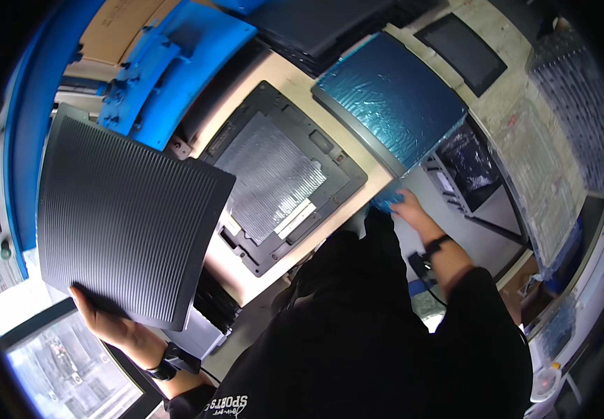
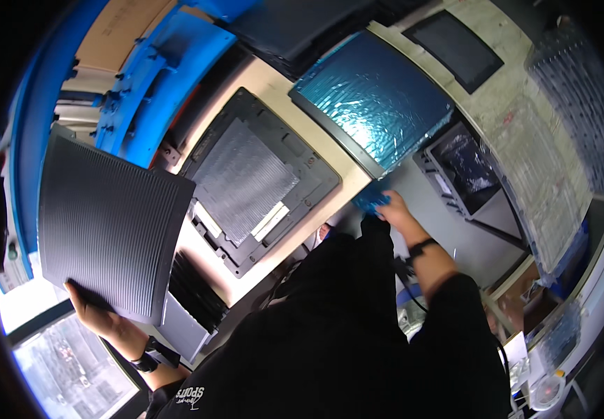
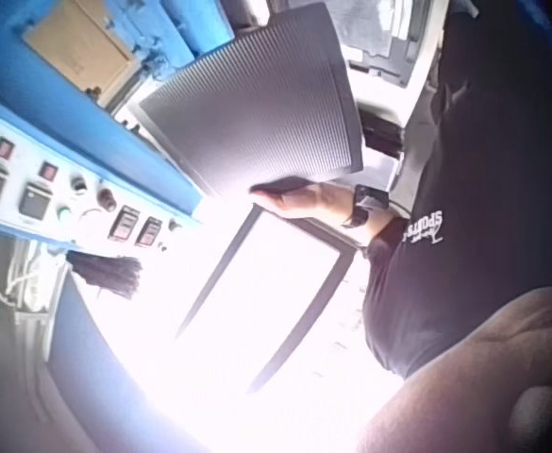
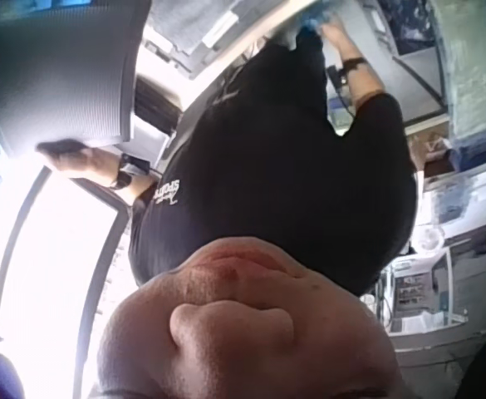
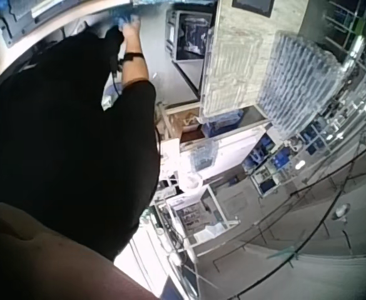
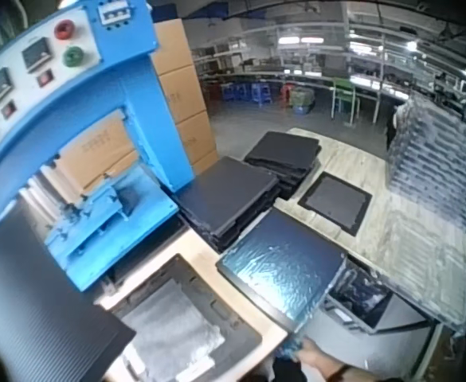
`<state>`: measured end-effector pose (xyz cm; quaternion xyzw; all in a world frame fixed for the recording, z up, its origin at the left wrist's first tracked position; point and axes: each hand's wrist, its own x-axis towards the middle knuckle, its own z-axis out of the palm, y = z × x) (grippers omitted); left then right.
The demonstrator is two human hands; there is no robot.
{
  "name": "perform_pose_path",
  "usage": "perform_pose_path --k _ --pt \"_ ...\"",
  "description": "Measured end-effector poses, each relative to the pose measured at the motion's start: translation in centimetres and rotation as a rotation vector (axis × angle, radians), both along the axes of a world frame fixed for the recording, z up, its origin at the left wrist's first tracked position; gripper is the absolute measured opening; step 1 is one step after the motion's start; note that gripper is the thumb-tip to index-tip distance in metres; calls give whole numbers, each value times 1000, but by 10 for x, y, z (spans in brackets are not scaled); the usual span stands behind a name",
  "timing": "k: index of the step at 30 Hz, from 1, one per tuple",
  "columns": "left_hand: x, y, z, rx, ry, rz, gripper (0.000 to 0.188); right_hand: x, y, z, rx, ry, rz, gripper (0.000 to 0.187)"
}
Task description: The person is peeling protective film off plastic panels and loading them into a molding or press machine tray.
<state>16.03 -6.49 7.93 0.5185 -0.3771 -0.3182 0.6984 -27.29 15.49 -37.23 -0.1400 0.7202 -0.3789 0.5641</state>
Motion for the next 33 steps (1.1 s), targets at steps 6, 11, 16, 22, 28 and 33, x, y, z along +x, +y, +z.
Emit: perform_pose_path --k 6,11,16,22,28,33 --pt "-21 -4 -13 17 -305 152 51 101 -62 -82 -342 519 117 42" --pt "10 7 1 -46 -614 255 51 92 -148 -40 -420 458 103 41" --pt "8 10 -36 54 -399 255 50 141 -214 5 -545 425 148 40" --pt "17 18 -56 21 -270 114 50 91 -207 -19 -708 488 218 40" --pt "31 60 6 68 -252 54 51 60 -163 -1 -780 537 356 39" --pt "21 53 11 -42 -336 61 41 66 -109 -19 -828 650 506 38"
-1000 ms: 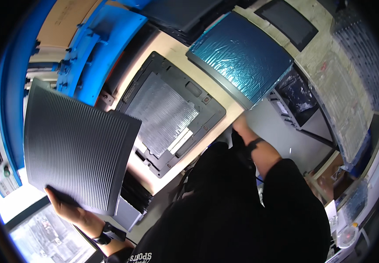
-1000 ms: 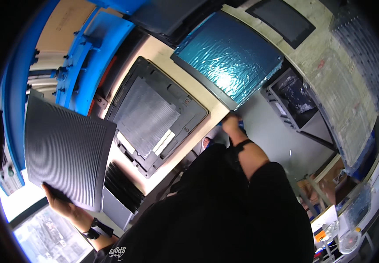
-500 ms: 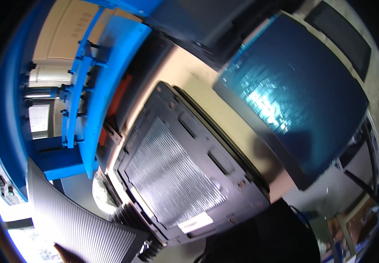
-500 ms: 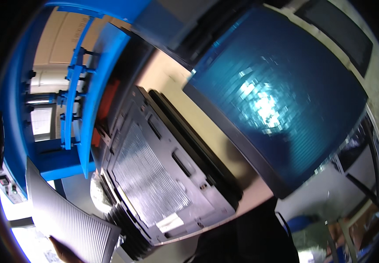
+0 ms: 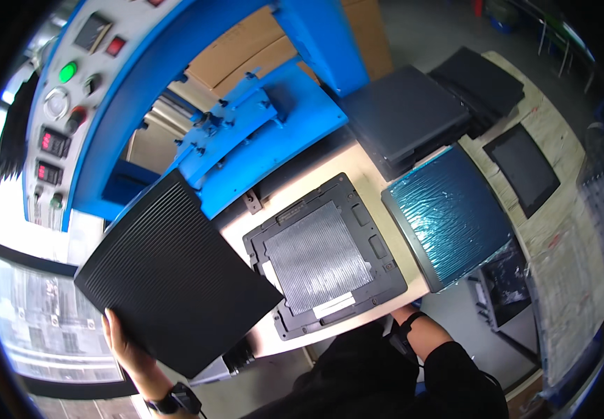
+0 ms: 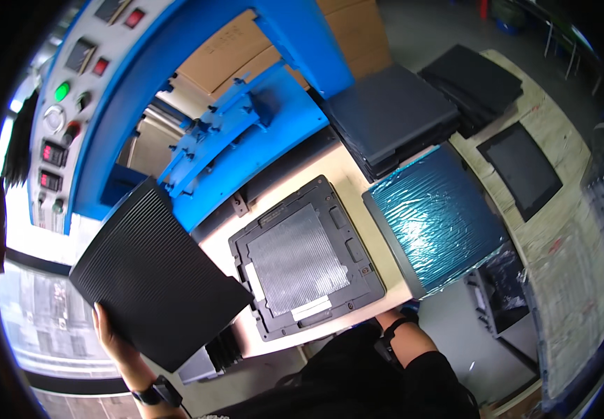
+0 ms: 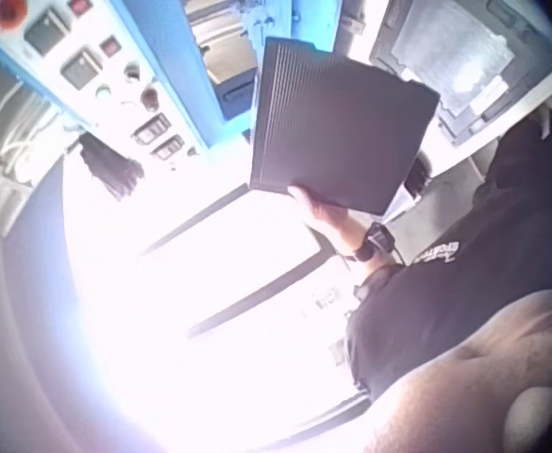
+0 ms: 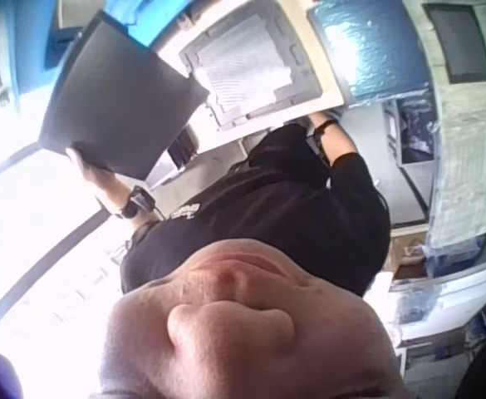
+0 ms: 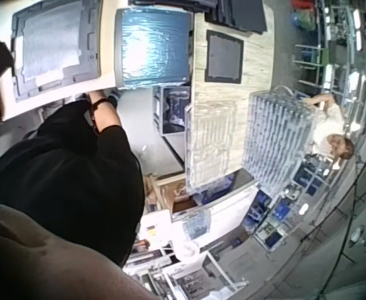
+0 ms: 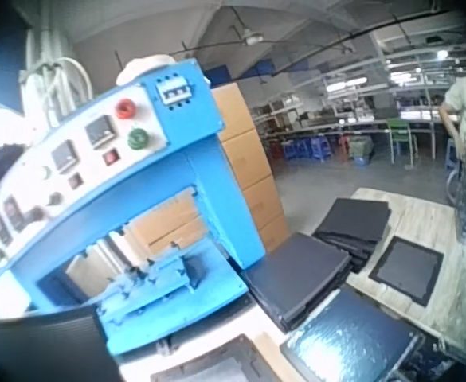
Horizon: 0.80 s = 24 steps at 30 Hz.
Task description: The person is peeling protective film off plastic panels and loading them into a molding or press machine tray.
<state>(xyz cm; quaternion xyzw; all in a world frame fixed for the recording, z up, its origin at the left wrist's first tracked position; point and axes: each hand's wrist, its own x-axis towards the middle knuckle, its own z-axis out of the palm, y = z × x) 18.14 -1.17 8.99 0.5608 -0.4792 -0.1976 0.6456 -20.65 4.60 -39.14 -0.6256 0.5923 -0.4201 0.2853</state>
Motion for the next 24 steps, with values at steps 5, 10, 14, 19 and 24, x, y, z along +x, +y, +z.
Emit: perform_pose_path --k 5,10,14,19,24 --pt "-15 6 12 77 118 -211 36 3 8 6 -57 93 83 38" --pt "-41 8 8 129 103 -246 34 8 -26 42 -67 105 119 38" --pt "-35 9 9 142 85 -264 31 7 -23 43 -3 80 182 37" --pt "-40 0 9 71 -356 -187 28 -6 42 14 104 136 281 37" --pt "-104 -24 14 139 -1120 -463 26 -87 75 153 776 295 566 32"
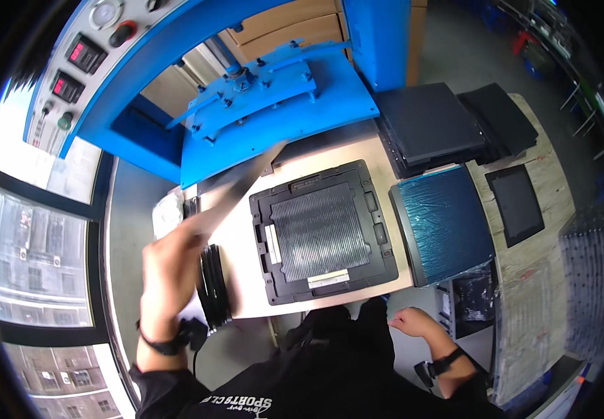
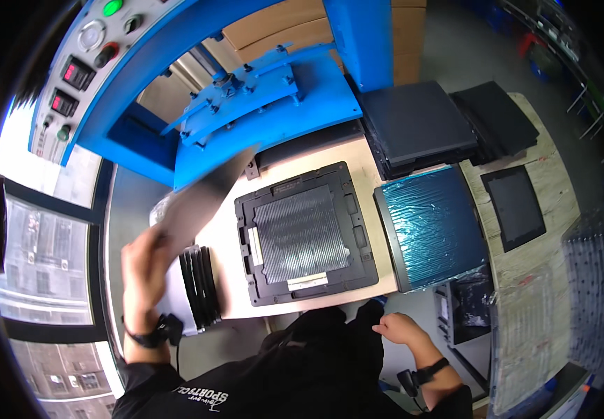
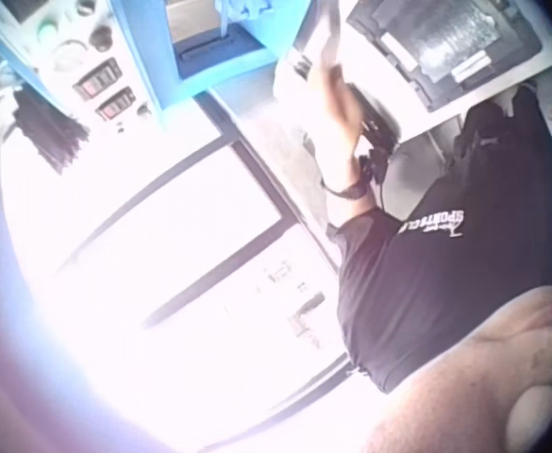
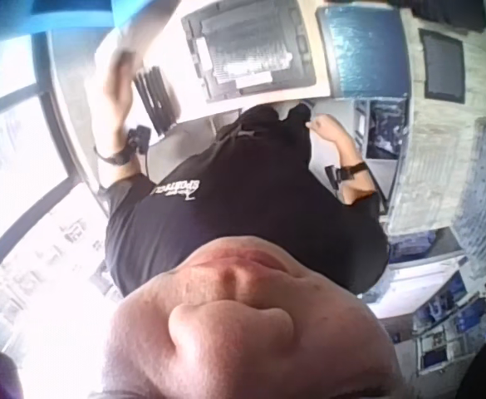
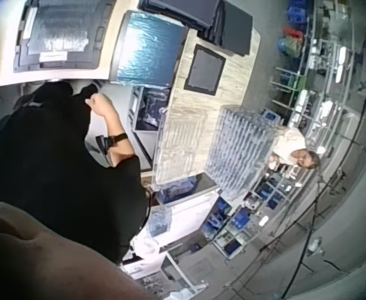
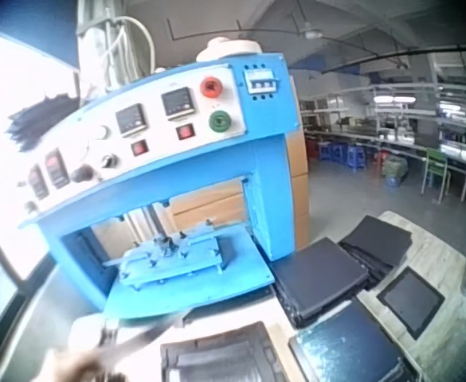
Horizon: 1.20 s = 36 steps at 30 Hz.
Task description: The person is peeling protective film off plastic panels and loading them into a molding or press machine tray.
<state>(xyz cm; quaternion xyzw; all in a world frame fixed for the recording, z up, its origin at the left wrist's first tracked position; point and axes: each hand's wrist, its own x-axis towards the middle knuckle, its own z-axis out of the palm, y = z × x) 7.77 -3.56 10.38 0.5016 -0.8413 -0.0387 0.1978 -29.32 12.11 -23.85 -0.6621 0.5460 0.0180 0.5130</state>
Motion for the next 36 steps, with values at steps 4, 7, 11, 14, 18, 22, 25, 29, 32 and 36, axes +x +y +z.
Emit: perform_pose_path --k 4,7,11,14,18,22,25,29,32,36 --pt "-66 -33 -53 -239 -291 -346 36 -9 -59 162 -406 -335 -210 39" --pt "-85 -26 -104 -224 -527 -317 36 22 -119 224 -1128 -227 -98 48" --pt "-113 -7 -151 -257 -417 -328 37 55 -173 193 -1029 145 339 66" --pt "-103 6 -166 -108 -282 -262 43 71 -183 146 -1050 164 374 53" --pt "-48 31 -175 175 -338 18 66 72 -162 133 -1038 131 401 64" --pt "-38 52 -188 294 -231 -35 84 66 -144 125 -1025 154 420 60" --pt "-39 50 -194 340 -222 -99 83 59 -134 135 -935 156 405 72" --pt "-34 37 -198 340 -207 -157 81 59 -134 121 -985 166 380 73" --pt "-25 36 -194 370 -176 -197 82 66 -134 119 -997 120 325 73" --pt "-22 36 -196 346 -154 -225 82 70 -134 116 -954 122 322 79"
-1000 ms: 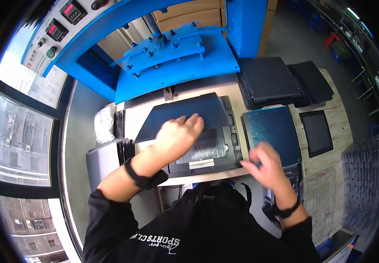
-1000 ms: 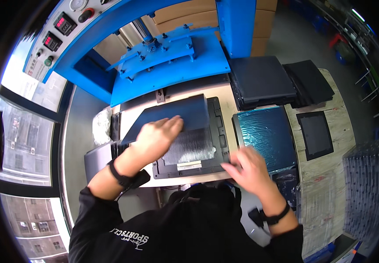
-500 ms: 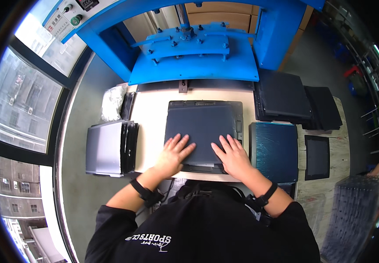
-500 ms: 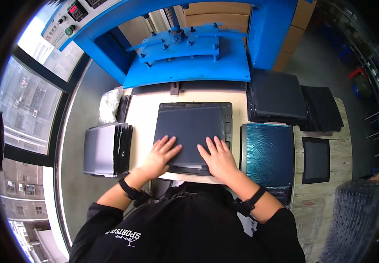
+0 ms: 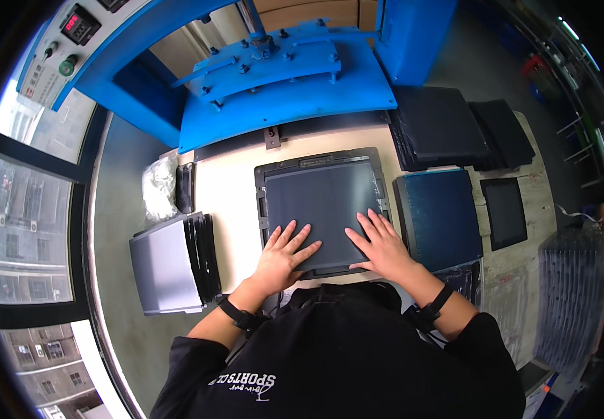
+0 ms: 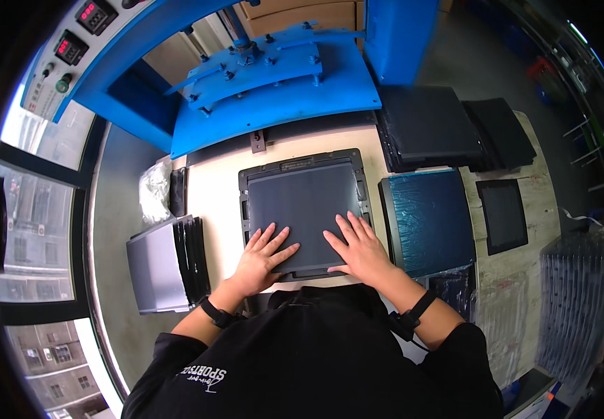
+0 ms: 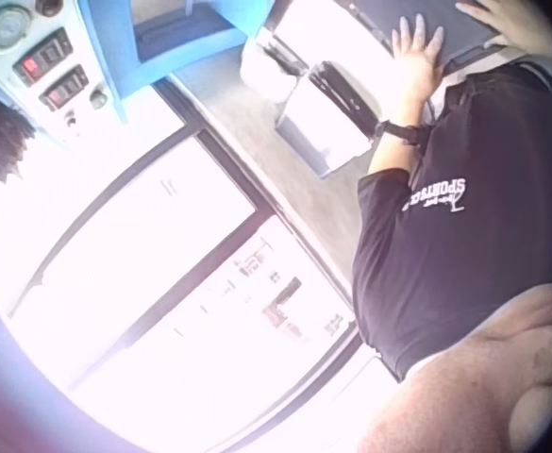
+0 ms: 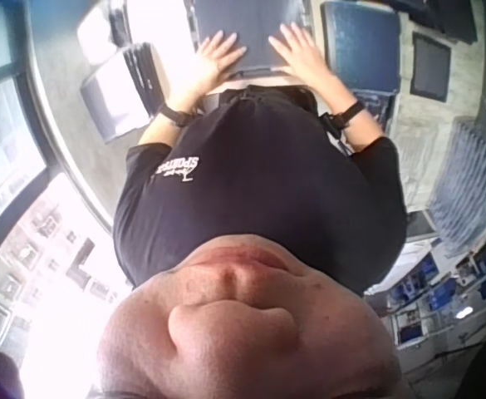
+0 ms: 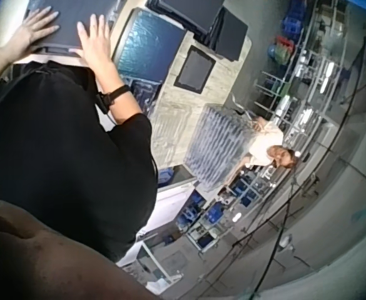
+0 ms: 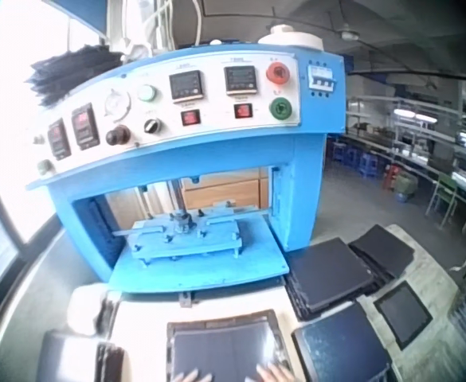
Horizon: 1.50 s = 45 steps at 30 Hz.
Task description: The person is peeling protective film off plastic panels and loading them into a molding or press machine tray.
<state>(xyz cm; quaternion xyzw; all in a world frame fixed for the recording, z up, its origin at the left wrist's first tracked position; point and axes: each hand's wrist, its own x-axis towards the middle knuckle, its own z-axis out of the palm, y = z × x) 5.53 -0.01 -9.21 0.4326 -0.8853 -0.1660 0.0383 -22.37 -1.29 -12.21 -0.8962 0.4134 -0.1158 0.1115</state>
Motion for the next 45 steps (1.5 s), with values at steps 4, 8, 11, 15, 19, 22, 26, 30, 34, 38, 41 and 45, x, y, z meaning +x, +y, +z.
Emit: perform_pose_path --k 4,8,11,15,19,22,26,30,34,38,41,45 --pt "5 -1 -10 -36 2 -32 77 0 -3 0 42 -18 13 84" --pt "12 -10 -23 -9 56 -91 79 -3 -9 0 82 70 48 90" --pt "9 -36 -29 -104 -47 -43 93 -1 -37 -13 7 105 65 91" --pt "4 -91 -33 -191 -151 48 102 20 -109 -18 -61 97 -41 87" --pt "6 -101 -37 -190 -168 56 97 39 -124 -20 -69 154 -68 86" --pt "7 -99 -35 -178 -121 72 96 42 -123 -8 -14 135 -53 88" --pt "0 -103 -31 -149 -141 65 96 37 -123 -9 13 164 -75 89" --pt "5 -98 -34 -137 -155 68 92 47 -125 -15 -90 93 -72 86" --pt "18 -111 42 432 169 161 59 82 -160 -2 -201 103 -66 71" --pt "29 -58 72 329 607 318 44 89 -204 -6 485 57 -8 57" --pt "52 -23 52 496 821 463 45 92 -209 22 496 55 50 58" --pt "67 -2 69 840 1161 574 68 79 -160 146 137 -219 108 46"
